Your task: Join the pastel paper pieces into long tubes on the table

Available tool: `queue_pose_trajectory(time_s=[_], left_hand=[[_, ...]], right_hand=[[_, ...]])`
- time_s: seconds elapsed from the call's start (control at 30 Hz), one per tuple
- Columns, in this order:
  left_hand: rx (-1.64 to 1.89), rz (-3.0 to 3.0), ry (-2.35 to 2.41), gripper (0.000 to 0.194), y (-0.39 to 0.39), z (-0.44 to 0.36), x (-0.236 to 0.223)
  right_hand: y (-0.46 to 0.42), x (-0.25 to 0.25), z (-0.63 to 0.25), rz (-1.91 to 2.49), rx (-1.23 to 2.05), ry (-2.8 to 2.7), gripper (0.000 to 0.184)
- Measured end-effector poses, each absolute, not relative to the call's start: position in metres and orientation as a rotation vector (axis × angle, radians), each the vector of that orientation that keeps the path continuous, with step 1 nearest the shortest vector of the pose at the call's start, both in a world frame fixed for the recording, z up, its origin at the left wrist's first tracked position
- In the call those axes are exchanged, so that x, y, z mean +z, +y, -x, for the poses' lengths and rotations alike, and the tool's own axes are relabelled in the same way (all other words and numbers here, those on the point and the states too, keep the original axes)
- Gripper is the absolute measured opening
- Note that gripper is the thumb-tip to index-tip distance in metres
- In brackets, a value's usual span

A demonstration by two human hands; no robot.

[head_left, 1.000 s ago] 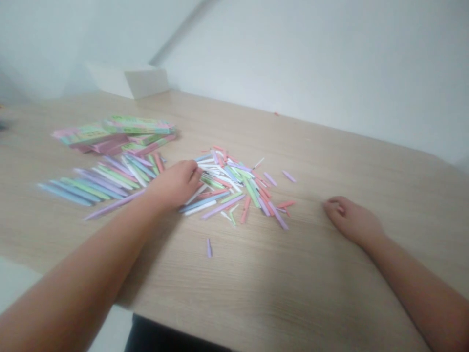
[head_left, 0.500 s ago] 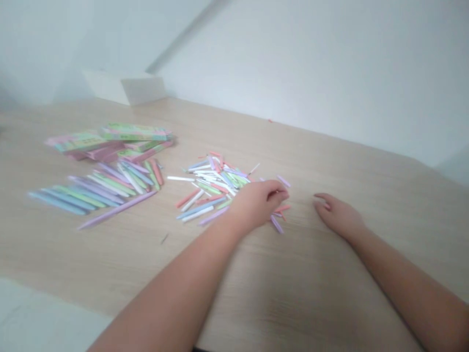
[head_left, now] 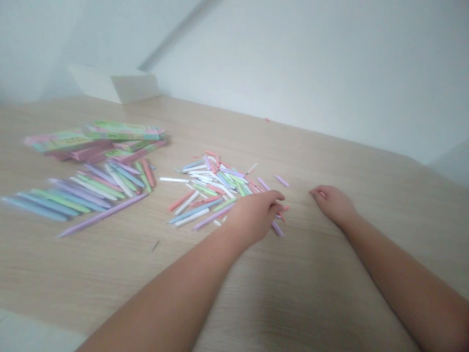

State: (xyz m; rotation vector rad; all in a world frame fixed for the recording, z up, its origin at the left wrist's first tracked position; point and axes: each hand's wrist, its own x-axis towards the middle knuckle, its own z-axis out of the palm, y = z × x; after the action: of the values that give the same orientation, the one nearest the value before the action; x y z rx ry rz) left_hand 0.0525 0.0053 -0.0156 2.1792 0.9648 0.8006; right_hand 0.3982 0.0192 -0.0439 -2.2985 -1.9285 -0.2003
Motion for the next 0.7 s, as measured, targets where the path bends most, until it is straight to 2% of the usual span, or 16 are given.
queue_pose_trajectory(time_s=[0.13, 0.23, 0.5, 0.7], left_hand=[[0.790, -1.991, 0.821, 0.029, 0.002, -0.054, -0.016], [0.735, -1.710, 0.742, 0.027, 0.001, -0.061, -0.020], [0.625, -0.848, 0.654, 0.016, 0.001, -0.066, -0.011], [0.625, -0.742, 0.595, 0.035, -0.001, -0.054, -0.003]], right_hand=[[0.001, -0.043, -0.394, 2.144, -0.131, -2.151, 0.041], [-0.023, -0.040, -0.385, 2.105, -0.163, -2.264, 0.044], [-0.069, -0.037, -0.349, 2.306, -0.223, -2.245, 0.047], [-0.083, -0.022, -0.356, 2.305, -0.205, -1.810, 0.044]])
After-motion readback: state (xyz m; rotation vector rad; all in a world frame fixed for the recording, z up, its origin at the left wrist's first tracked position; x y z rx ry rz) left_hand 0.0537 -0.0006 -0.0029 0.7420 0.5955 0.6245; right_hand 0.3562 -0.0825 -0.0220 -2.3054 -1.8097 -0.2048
